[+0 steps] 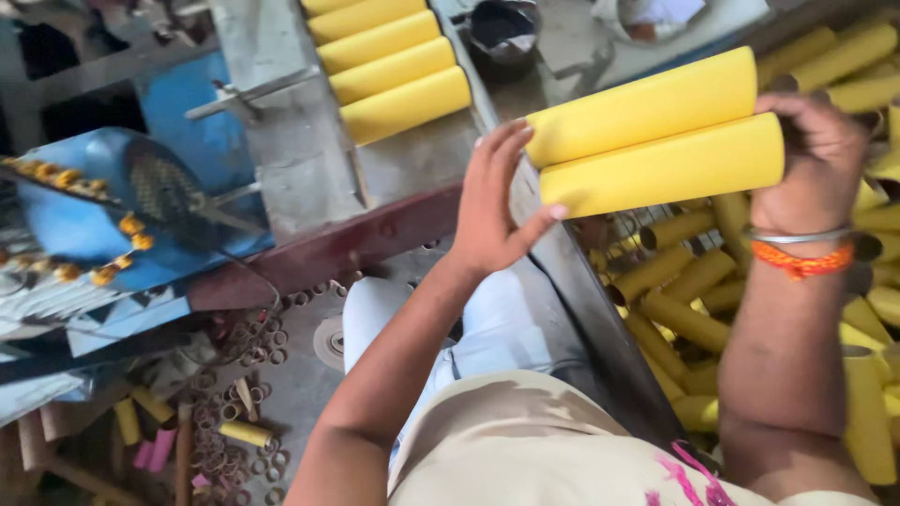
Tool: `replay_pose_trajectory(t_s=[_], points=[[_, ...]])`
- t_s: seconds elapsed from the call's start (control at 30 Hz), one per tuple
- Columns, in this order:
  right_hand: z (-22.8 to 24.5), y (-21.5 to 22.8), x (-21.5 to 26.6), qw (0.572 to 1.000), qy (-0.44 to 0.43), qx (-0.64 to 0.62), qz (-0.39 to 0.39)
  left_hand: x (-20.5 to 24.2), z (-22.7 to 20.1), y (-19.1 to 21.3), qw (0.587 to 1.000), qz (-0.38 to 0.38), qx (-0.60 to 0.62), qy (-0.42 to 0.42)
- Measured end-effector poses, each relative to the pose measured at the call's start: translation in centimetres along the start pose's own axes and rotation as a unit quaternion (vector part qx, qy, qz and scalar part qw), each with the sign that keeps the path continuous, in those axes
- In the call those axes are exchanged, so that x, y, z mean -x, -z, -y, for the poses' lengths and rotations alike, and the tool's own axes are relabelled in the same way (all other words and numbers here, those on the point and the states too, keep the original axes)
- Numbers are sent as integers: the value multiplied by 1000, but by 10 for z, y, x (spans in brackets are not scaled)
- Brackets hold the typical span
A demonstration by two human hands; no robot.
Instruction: The person repeatedly picks yellow cylindrical paper tubes from a wire basket and places them onto a metal tray. The person handles the cylinders one at a time or in small groups, moving them from the basket to the tray throughout the clip.
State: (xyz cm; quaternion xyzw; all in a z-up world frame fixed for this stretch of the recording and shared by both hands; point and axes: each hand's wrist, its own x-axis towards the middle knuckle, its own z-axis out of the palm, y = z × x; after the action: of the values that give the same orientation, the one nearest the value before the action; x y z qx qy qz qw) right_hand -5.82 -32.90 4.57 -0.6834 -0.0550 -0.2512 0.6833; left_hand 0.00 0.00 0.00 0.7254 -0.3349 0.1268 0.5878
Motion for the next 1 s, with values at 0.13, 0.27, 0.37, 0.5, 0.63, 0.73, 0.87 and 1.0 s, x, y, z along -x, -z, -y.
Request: replay_pose_trajectory(t_s=[0.13, 0.27, 0.37, 0.5, 0.63, 0.73, 0.87, 1.0], points=[[-48, -35, -15, 999, 1, -50, 2, 10, 24, 42, 988, -110, -102, 24], [-82, -69, -29, 999, -33, -22, 1, 19, 45, 84, 977, -179, -95, 66], [-89, -86, -34, 999, -48, 19, 0, 17, 55, 108, 972, -198, -75, 106], [-91, -109, -38, 997, -62, 50, 17, 5, 62, 125, 970, -152, -159, 99], [-104, -149, -48, 995, -82, 51, 36, -17, 74, 121, 974, -14, -222, 47], [-117, -187, -51, 979, -93, 163, 75, -43, 93, 109, 956, 92, -275, 42], [-124, -214, -53, 916, 150, 359, 95, -52, 118, 98, 896, 193, -382, 119], [-124, -166, -49, 938, 62, 332, 80, -54, 132, 100, 840, 244, -454, 169]])
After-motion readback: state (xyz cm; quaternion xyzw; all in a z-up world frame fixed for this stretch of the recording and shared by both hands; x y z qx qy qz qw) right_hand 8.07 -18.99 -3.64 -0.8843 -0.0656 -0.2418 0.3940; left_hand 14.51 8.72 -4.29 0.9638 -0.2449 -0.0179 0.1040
